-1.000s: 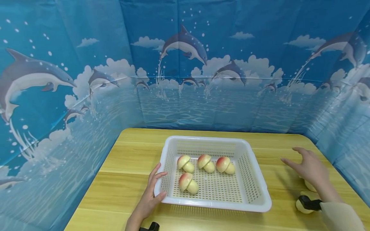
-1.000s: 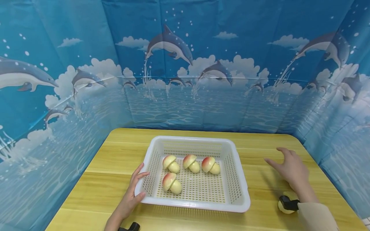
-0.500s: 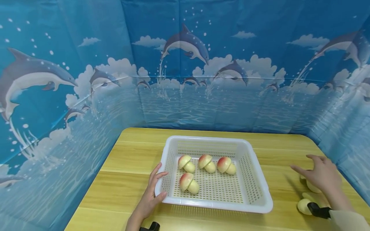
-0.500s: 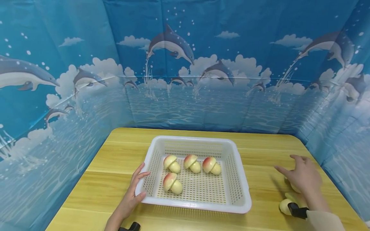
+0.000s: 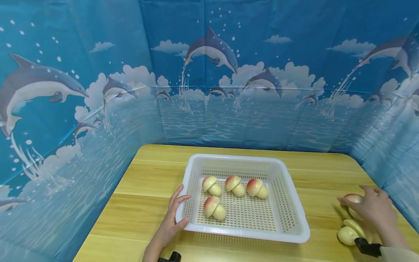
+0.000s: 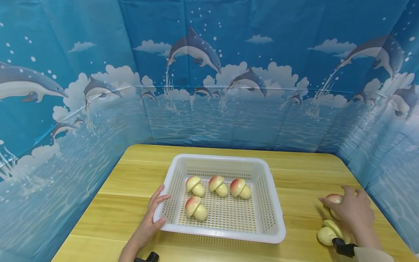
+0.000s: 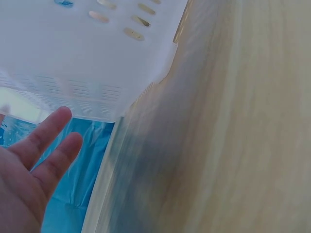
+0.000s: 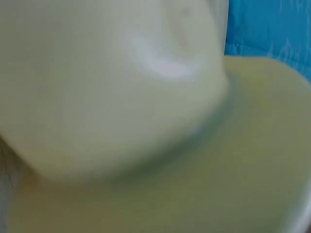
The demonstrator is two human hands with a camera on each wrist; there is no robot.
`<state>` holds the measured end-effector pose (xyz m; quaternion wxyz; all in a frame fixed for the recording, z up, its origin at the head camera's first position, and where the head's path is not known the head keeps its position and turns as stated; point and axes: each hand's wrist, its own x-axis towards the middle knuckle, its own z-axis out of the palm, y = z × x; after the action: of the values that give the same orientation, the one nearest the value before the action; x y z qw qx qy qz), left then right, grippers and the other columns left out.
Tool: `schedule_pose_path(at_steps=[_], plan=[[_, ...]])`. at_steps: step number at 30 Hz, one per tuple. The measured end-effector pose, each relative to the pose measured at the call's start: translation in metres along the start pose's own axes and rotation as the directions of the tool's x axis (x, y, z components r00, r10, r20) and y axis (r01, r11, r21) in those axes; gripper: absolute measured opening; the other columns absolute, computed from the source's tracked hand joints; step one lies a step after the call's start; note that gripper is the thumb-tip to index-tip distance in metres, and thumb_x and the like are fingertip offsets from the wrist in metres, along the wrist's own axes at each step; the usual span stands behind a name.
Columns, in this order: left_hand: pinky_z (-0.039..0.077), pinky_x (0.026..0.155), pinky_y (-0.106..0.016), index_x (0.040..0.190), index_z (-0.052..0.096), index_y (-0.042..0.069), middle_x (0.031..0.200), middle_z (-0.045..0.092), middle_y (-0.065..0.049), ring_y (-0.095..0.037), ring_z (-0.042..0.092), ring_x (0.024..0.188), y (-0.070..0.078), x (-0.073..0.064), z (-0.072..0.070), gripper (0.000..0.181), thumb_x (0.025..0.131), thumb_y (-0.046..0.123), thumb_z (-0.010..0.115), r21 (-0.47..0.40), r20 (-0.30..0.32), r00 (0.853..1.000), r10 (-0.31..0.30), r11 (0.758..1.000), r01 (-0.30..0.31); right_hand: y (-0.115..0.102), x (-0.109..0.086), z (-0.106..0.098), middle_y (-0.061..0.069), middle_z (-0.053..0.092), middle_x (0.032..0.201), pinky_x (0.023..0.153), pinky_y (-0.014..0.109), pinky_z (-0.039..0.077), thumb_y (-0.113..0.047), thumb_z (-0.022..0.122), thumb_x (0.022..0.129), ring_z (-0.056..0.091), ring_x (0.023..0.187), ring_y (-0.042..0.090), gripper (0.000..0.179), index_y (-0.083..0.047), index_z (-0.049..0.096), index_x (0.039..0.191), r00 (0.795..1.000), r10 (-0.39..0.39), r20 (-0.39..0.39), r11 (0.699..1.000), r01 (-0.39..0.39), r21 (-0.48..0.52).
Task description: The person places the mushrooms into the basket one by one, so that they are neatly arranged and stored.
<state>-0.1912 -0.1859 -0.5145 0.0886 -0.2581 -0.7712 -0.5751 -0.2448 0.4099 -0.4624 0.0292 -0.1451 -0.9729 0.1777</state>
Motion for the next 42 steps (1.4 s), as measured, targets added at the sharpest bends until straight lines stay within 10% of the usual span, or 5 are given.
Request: schedule_pose_path(at_steps=[26, 42], plan=[[0.042, 0.090, -0.042, 0.140, 0.039, 0.016, 0.157, 0.002, -0.003, -0.039, 0.020, 0.132, 0.000, -0.001, 0.001, 0.058, 0.084, 0.014, 0.054, -0.004, -0.011, 1.000, -0.010, 1.000, 0.010, 0.011, 0.001, 0.004, 0.052, 0.015, 0.122, 0.071, 0.068, 0.036, -0.073, 0.049, 0.080, 0.032, 0.102, 0.064, 0.116, 0.020, 0.011, 0.138, 0.970, 0.063, 0.236, 0.998, -0.060, -0.018], [0.041, 0.090, -0.044, 0.140, 0.038, 0.015, 0.157, 0.002, -0.004, -0.039, 0.020, 0.133, 0.000, 0.000, 0.001, 0.058, 0.084, 0.015, 0.054, 0.002, -0.011, 1.000, -0.005, 1.000, 0.005, 0.016, 0.005, 0.005, 0.050, 0.024, 0.118, 0.068, 0.063, 0.039, -0.072, 0.047, 0.081, 0.037, 0.099, 0.062, 0.112, 0.020, 0.016, 0.136, 0.973, 0.019, 0.232, 1.000, -0.017, -0.009]])
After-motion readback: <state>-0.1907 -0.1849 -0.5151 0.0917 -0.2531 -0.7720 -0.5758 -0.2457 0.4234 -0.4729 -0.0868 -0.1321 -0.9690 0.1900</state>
